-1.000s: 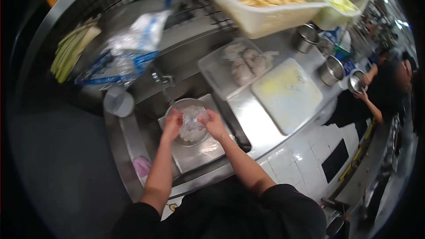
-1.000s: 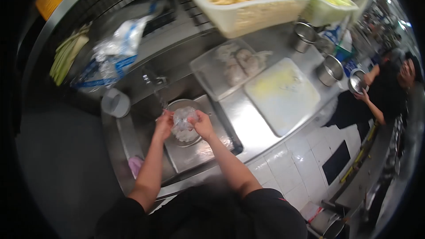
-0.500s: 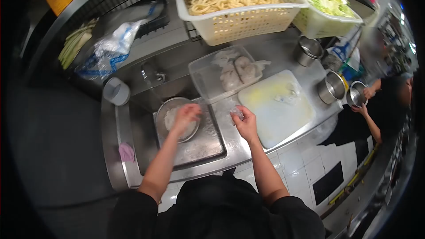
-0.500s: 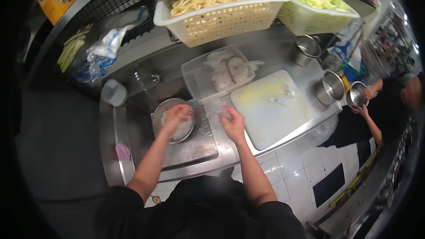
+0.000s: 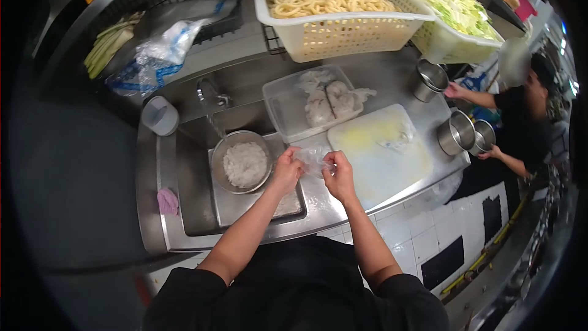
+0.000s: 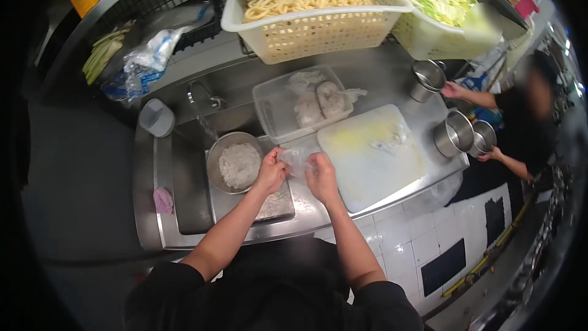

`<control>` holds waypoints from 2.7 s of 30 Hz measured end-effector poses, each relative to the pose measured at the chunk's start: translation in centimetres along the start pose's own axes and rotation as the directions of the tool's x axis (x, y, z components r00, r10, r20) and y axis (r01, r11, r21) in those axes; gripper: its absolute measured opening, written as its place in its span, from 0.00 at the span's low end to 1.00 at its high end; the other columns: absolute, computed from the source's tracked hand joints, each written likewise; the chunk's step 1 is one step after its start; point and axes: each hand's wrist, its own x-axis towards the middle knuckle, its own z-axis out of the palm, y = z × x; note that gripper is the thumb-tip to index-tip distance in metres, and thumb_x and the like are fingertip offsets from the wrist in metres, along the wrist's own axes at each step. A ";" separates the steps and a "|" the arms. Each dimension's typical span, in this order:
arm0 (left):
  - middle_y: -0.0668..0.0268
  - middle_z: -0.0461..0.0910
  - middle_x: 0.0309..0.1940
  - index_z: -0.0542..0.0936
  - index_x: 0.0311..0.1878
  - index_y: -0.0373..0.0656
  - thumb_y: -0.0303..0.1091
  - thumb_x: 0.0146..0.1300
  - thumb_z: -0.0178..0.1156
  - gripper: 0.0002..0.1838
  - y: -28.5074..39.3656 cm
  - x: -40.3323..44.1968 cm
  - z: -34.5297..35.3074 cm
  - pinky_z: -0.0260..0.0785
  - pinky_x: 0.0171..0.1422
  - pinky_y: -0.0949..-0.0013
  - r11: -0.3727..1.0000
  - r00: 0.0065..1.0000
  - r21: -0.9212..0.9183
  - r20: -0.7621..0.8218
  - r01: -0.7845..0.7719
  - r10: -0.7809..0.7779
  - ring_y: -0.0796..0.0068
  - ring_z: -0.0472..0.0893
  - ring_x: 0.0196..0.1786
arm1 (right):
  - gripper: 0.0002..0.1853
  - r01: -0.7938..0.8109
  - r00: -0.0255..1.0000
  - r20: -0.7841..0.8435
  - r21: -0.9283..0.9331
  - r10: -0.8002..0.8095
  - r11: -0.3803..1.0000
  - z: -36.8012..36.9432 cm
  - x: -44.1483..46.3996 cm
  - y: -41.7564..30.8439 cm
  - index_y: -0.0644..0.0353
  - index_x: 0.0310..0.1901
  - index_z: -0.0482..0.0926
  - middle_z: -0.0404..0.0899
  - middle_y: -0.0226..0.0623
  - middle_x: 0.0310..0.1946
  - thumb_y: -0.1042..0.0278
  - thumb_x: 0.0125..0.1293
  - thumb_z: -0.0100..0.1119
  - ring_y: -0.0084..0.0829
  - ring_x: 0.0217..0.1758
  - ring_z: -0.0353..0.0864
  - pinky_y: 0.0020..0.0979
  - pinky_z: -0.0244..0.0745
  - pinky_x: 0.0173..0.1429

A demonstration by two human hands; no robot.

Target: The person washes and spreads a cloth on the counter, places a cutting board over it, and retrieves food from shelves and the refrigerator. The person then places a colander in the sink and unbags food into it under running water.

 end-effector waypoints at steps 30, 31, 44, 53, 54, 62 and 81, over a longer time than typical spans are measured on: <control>0.60 0.78 0.52 0.67 0.60 0.40 0.13 0.57 0.60 0.28 -2.4 0.3 8.8 0.74 0.61 0.63 0.985 0.974 -0.125 0.204 0.121 -0.094 0.65 0.80 0.55 | 0.09 -0.146 0.890 -0.300 0.528 0.344 0.837 -3.2 -3.6 -0.8 0.68 0.47 0.79 0.82 0.36 0.40 0.77 0.66 0.62 0.24 0.45 0.81 0.27 0.79 0.48; 0.60 0.78 0.51 0.68 0.60 0.40 0.12 0.56 0.59 0.27 -2.5 0.4 8.9 0.73 0.62 0.62 0.986 0.969 -0.122 0.234 0.116 -0.085 0.65 0.80 0.56 | 0.09 -0.143 0.891 -0.297 0.533 0.343 0.834 -3.7 -3.3 -0.9 0.68 0.47 0.79 0.82 0.36 0.40 0.77 0.66 0.62 0.24 0.45 0.81 0.27 0.79 0.48; 0.61 0.79 0.48 0.75 0.53 0.37 0.14 0.52 0.47 0.23 -7.0 4.5 10.8 0.74 0.59 0.61 0.902 0.914 -0.311 0.364 0.300 -0.179 0.66 0.80 0.53 | 0.08 -0.179 0.894 -0.155 0.737 0.421 0.652 -9.1 -2.8 2.5 0.67 0.44 0.77 0.79 0.36 0.35 0.81 0.65 0.61 0.25 0.33 0.79 0.27 0.77 0.39; 0.57 0.78 0.48 0.68 0.64 0.39 0.42 0.63 0.64 0.30 -10.0 5.4 8.7 0.77 0.47 0.63 0.463 0.974 0.857 0.205 -0.225 0.094 0.71 0.82 0.43 | 0.05 0.110 0.827 -0.537 0.446 0.167 0.888 -7.5 1.2 -6.4 0.64 0.45 0.74 0.77 0.35 0.37 0.78 0.70 0.55 0.23 0.35 0.76 0.25 0.75 0.40; 0.57 0.78 0.48 0.68 0.64 0.39 0.42 0.63 0.64 0.30 -8.9 4.6 6.4 0.77 0.47 0.63 0.469 0.980 0.861 0.160 -0.198 0.119 0.71 0.82 0.43 | 0.04 0.145 0.817 -0.563 0.404 0.120 0.903 -5.8 1.9 -8.2 0.64 0.45 0.74 0.77 0.36 0.37 0.78 0.70 0.54 0.24 0.34 0.76 0.25 0.75 0.40; 0.57 0.83 0.35 0.77 0.51 0.36 0.31 0.64 0.56 0.14 -0.3 -2.1 -18.0 0.76 0.34 0.67 0.750 0.802 0.298 -0.324 0.591 -0.503 0.66 0.84 0.31 | 0.10 0.160 0.961 0.240 -0.067 -0.140 0.985 17.2 3.3 -0.5 0.65 0.44 0.80 0.78 0.53 0.46 0.78 0.61 0.56 0.48 0.50 0.80 0.36 0.77 0.52; 0.47 0.77 0.53 0.72 0.56 0.28 0.18 0.66 0.51 0.15 18.9 11.0 -23.6 0.77 0.63 0.66 0.979 0.997 -0.200 -0.045 0.049 -0.059 0.54 0.79 0.57 | 0.20 -0.143 0.988 -0.150 -0.761 0.042 0.632 13.7 20.4 2.7 0.68 0.50 0.74 0.81 0.57 0.39 0.64 0.60 0.60 0.52 0.44 0.84 0.47 0.79 0.45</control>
